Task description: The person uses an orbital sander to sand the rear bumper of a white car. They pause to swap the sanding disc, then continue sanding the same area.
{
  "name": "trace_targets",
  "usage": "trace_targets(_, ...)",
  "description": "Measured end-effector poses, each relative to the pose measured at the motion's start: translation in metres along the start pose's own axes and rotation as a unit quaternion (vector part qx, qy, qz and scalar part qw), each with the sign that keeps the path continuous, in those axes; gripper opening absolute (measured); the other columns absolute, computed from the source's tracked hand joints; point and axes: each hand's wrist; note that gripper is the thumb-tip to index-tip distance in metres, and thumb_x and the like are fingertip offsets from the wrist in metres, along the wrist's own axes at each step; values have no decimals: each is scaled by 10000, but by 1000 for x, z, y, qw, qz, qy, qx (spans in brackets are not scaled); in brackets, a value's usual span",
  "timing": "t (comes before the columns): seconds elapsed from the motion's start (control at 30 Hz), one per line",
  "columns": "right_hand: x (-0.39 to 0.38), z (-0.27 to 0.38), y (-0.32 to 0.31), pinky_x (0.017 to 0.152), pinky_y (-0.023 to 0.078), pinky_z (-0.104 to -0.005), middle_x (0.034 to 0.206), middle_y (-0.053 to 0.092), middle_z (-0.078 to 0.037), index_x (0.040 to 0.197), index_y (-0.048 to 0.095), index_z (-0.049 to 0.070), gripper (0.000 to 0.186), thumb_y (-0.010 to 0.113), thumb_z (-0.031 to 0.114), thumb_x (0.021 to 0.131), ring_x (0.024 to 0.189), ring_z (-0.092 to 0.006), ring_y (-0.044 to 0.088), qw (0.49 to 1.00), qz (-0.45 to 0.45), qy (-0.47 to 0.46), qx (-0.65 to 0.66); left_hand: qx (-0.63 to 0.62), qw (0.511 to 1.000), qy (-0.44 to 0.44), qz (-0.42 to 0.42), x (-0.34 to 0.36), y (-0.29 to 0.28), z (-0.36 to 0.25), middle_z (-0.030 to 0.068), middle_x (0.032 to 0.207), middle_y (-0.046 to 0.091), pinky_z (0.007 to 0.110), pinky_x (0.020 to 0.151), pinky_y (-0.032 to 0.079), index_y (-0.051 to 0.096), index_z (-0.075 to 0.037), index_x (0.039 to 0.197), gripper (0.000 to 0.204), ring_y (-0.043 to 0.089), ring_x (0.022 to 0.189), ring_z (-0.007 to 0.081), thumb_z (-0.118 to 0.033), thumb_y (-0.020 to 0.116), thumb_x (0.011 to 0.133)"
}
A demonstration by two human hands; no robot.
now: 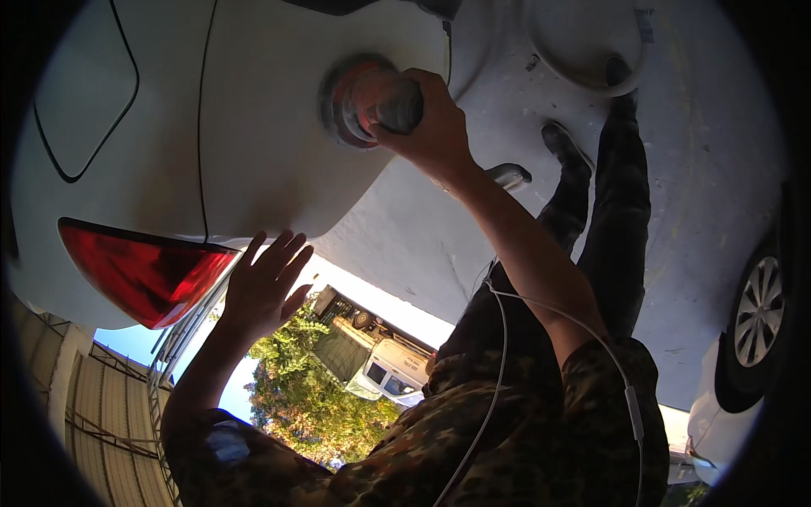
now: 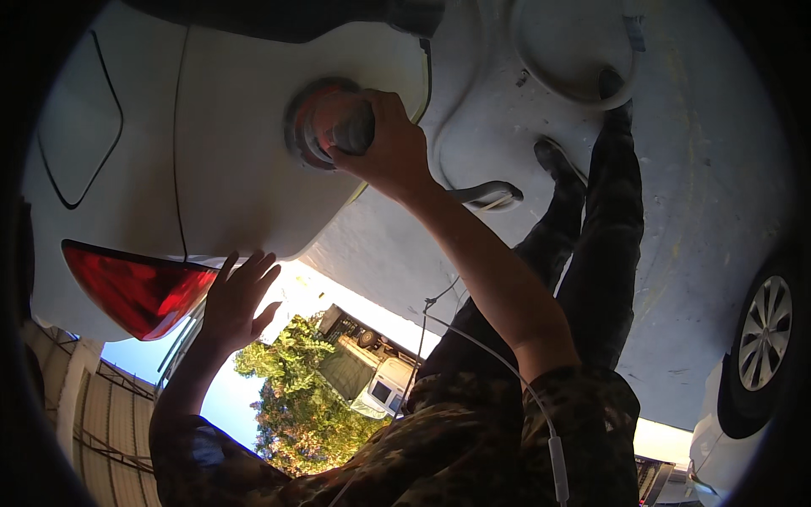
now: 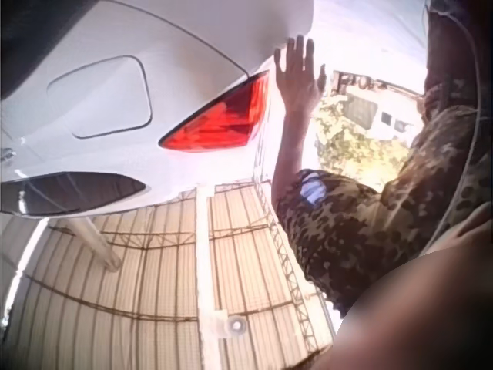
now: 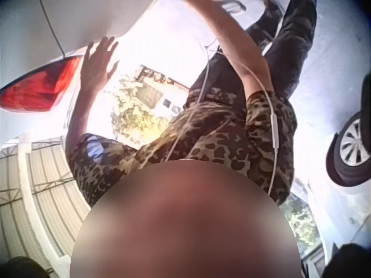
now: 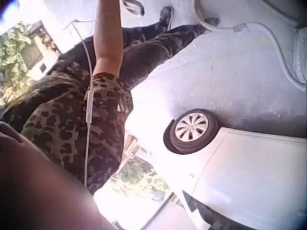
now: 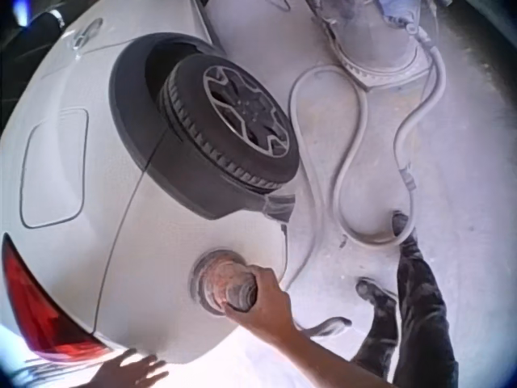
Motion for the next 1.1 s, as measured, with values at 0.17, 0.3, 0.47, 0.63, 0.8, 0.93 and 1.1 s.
trace_targets(0.17, -39, 41, 34, 849, 634, -420, 1227, 616, -138, 1339, 558, 118, 757, 928, 191, 682, 1052, -326, 720, 994, 49, -77, -65, 118, 942, -174, -261, -81, -8, 22, 152, 1538, 599, 641, 1271, 260, 588, -84, 1457, 457, 506, 1479, 411, -279, 651, 1048)
trace_targets(0.3, -23, 35, 33, 866, 637, -426, 1244, 618, -137, 1348, 552, 116, 734, 922, 199, 719, 1067, -334, 726, 995, 0, -70, -77, 273, 857, -245, -362, -131, -14, 50, 191, 1571, 560, 668, 1268, 247, 568, -68, 1482, 459, 456, 1509, 461, -350, 538, 1121)
trace_targets(0.47, 28, 3, 7, 898, 609, -399, 1242, 683, -144, 1331, 581, 73, 709, 925, 288, 751, 1088, -295, 728, 996, -59, -1, -72, 233, 802, -287, -469, -141, -3, 75, 239, 1584, 510, 684, 1244, 319, 501, -30, 1516, 560, 401, 1530, 486, -424, 452, 1122)
trace_targets(0.63, -23, 18, 20, 775, 641, -416, 1209, 646, -115, 1317, 604, 137, 742, 945, 219, 663, 1006, -317, 738, 988, 2, -111, -112, 256, 786, -283, -487, -138, 1, 79, 237, 1597, 497, 685, 1250, 322, 477, -17, 1536, 587, 381, 1542, 486, -416, 465, 1106)
trace_targets(0.8, -60, 41, 36, 741, 660, -425, 1268, 610, -117, 1331, 579, 175, 824, 963, 199, 602, 961, -313, 756, 986, 54, -116, -107, 260, 789, -283, -479, -140, 1, 76, 232, 1598, 500, 681, 1244, 344, 474, -23, 1543, 573, 393, 1536, 482, -394, 459, 1107)
trace_targets(0.93, -1, 16, 23, 760, 646, -439, 1188, 644, -132, 1311, 579, 134, 731, 943, 259, 689, 983, -338, 734, 984, -67, -101, -131, 262, 787, -277, -485, -141, 1, 78, 237, 1600, 500, 672, 1240, 358, 471, -21, 1546, 580, 403, 1532, 478, -398, 456, 1106)
trace_targets(1.1, 6, 11, 12, 855, 615, -412, 1152, 661, -137, 1301, 595, 104, 679, 935, 207, 722, 1014, -339, 723, 984, -49, -105, -133, 274, 784, -279, -482, -142, 0, 79, 239, 1591, 512, 663, 1239, 370, 469, -17, 1545, 589, 412, 1529, 471, -409, 460, 1105)
Point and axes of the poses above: each hand's wrist, its own x-axis towards the middle knuckle, its own y-axis out of the palm, z = x × y
